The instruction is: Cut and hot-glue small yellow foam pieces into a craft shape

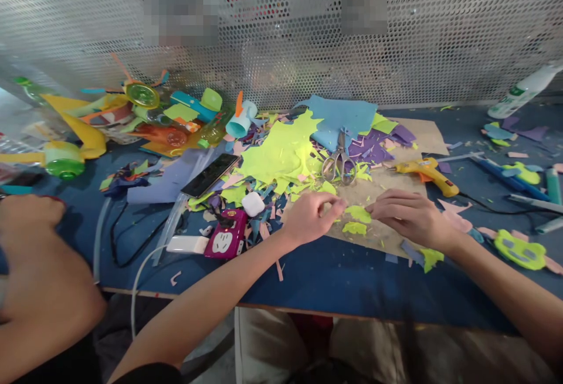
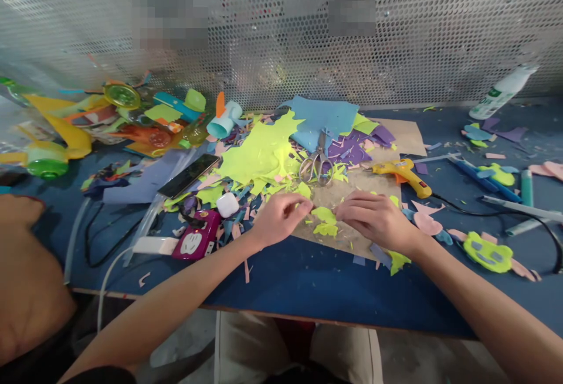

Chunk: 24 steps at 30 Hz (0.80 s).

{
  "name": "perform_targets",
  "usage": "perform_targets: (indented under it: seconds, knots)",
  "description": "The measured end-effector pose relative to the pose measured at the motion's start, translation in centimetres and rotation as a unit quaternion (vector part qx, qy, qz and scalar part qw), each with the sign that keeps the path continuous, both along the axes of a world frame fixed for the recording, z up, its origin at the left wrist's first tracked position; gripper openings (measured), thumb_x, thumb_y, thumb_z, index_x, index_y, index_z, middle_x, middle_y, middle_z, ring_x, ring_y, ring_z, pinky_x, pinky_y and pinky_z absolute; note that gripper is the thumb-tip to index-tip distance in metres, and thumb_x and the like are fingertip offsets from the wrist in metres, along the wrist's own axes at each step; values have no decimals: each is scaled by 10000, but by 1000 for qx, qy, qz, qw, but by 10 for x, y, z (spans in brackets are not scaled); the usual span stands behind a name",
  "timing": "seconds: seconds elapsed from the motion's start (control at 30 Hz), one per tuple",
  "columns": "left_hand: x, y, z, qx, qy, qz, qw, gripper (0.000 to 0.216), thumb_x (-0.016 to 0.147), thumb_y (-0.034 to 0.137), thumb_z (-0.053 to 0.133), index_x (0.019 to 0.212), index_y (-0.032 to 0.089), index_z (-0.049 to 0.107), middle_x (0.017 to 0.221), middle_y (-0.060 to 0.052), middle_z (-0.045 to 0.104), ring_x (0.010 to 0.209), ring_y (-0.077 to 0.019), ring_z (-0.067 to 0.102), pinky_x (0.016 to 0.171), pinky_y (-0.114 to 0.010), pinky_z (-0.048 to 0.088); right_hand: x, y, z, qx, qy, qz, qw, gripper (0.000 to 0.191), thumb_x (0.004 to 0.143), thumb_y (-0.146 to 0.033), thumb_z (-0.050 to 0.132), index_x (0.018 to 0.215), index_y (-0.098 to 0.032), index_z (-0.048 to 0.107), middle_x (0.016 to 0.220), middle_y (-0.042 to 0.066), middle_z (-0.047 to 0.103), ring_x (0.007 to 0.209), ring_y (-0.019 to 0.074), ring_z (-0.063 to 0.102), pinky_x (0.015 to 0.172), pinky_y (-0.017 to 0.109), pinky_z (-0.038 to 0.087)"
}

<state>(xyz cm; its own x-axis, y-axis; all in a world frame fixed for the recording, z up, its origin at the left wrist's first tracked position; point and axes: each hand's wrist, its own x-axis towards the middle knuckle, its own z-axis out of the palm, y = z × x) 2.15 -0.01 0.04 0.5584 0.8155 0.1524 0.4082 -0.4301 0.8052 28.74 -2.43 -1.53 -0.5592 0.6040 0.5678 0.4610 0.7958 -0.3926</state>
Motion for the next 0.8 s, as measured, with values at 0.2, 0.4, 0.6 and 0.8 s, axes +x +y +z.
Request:
perform_targets:
  seconds: [0.2,0.4,0.6,0.8]
  knots:
    - [3,-6,1,-31,16,-44,998,433,944,515,489,861,165,730,638,-41,630,486,-101,449,472,-256,320,-4,-2,1,-23,-9,-2,1000,158,929,-173,599,992,-290,684,945,39,780,863,204,734,771,356,587]
    - [4,-6,2,-27,5,-40,999,408,960,477,474,894,170,736,737,-54,681,524,-104,478,493,-253,352,-6,-6,6,-130,7,-89,987,240,923,-361,570,1128,-258,638,981,63,743,648,173,631,555,303,509]
    - [4,-7,1,-12,18,-46,999,393,953,469,490,861,177,737,785,-53,696,529,-100,473,504,-251,357,-9,-3,0,-143,-40,-83,985,156,910,-380,640,865,-250,714,694,-3,691,515,121,556,496,256,398]
    - [2,-6,2,-7,19,-37,999,353,945,448,503,893,182,729,789,-35,704,510,-91,465,487,-248,339,-10,-2,2,-148,-77,-40,985,167,945,-314,593,820,-233,670,668,-7,658,551,130,561,550,259,401]
